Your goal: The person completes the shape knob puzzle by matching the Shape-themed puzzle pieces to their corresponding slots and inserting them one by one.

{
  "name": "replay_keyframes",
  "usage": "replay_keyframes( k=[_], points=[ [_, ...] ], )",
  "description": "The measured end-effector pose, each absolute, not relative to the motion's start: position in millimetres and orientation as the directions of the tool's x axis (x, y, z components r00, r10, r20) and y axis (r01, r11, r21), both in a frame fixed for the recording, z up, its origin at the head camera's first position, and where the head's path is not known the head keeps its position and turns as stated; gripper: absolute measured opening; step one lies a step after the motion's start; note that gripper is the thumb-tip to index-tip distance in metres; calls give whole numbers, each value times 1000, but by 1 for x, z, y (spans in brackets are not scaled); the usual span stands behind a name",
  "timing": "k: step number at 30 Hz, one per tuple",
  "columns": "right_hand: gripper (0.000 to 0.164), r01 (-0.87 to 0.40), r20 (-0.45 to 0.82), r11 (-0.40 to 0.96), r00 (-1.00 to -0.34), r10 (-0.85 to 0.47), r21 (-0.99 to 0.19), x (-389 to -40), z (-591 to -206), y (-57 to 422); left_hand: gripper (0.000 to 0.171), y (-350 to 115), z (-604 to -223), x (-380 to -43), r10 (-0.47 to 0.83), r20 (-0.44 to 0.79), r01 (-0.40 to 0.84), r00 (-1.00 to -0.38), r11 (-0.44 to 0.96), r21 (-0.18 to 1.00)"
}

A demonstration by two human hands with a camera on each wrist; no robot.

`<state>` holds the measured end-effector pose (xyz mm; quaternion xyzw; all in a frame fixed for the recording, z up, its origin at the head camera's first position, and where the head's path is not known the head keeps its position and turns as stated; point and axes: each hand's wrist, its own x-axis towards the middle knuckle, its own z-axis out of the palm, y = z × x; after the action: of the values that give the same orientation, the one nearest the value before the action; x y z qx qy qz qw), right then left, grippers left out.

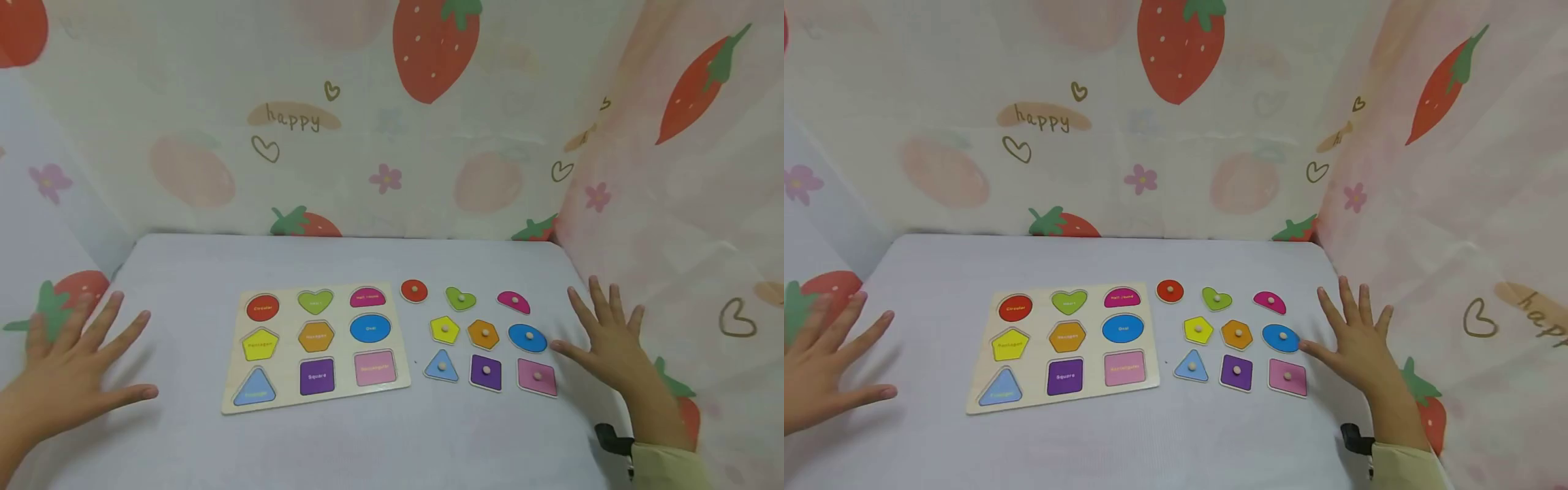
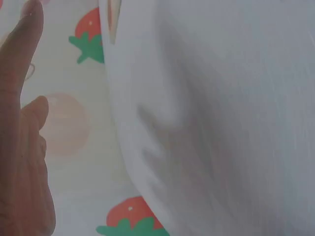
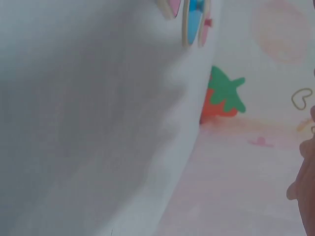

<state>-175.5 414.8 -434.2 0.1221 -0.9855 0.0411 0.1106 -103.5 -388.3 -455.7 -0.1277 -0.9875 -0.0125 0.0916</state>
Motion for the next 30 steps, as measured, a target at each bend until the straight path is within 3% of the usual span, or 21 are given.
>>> replay_keyframes(
  k=[18,30],
  points=[
    [99,-312,277,936,-925,-260,-164,-197,-434,370,119,-322,-453,-112,327,188,335,-926,942,9],
    [96,-321,258,912,-932,-256,-254,-215,-436,327,111,-297,-463,-121,313,114,327,-943,934,143]
  ],
)
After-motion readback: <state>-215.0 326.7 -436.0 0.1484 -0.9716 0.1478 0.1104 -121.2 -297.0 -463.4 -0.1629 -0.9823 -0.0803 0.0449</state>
